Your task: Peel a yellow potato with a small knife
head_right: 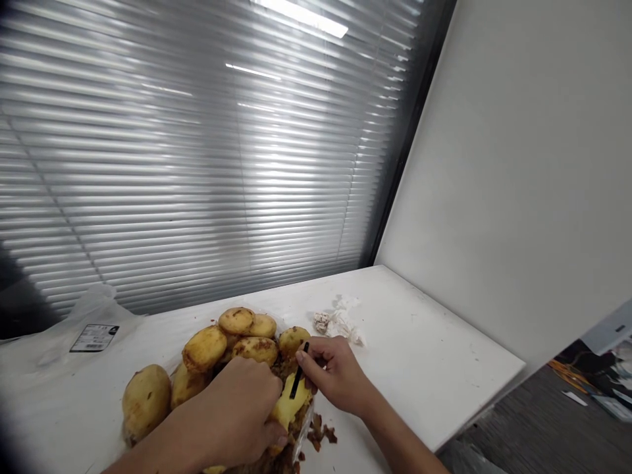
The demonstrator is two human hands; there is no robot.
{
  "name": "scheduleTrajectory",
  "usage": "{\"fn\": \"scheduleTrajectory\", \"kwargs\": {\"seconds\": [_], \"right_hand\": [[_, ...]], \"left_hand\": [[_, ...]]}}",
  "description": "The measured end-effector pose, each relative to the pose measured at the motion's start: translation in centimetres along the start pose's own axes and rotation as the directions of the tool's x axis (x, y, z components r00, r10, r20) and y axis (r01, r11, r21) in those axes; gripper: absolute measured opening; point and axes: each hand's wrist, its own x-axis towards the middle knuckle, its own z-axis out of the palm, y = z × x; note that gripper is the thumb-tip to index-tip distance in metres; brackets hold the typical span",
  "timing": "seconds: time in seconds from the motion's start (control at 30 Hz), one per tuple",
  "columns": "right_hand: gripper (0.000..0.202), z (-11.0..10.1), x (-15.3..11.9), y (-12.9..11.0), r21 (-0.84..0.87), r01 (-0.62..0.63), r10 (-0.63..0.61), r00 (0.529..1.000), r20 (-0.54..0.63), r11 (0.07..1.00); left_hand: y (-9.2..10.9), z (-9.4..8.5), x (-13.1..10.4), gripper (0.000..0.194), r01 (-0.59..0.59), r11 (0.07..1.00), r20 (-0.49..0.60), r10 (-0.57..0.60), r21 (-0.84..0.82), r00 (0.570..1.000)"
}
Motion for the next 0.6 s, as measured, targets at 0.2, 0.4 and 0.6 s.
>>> {"fn": "scheduleTrajectory", "kwargs": {"seconds": [0.2, 0.4, 0.6], "right_hand": [[0.040, -0.04, 0.02, -0.46, -0.139, 0.084, -0.099, 0.989, -0.106, 0.987], [0.043, 0.06, -0.12, -0.87, -0.122, 0.118, -0.121, 0.993, -0.011, 0.985], [0.042, -0.14, -0.25, -0.65, -0.022, 0.047, -0.048, 0.999, -0.014, 0.999]], "left_hand": [[-0.15, 0.13, 0.03, 0.038, -0.008, 1.000, -0.012, 0.008, 0.002, 1.000], [-0.18, 0.39, 0.14, 0.035, -0.014, 1.000, -0.034, 0.014, -0.005, 0.999], [-0.20, 0.25, 0.09, 0.037, -0.014, 1.000, -0.033, 0.015, 0.002, 0.999]]}}
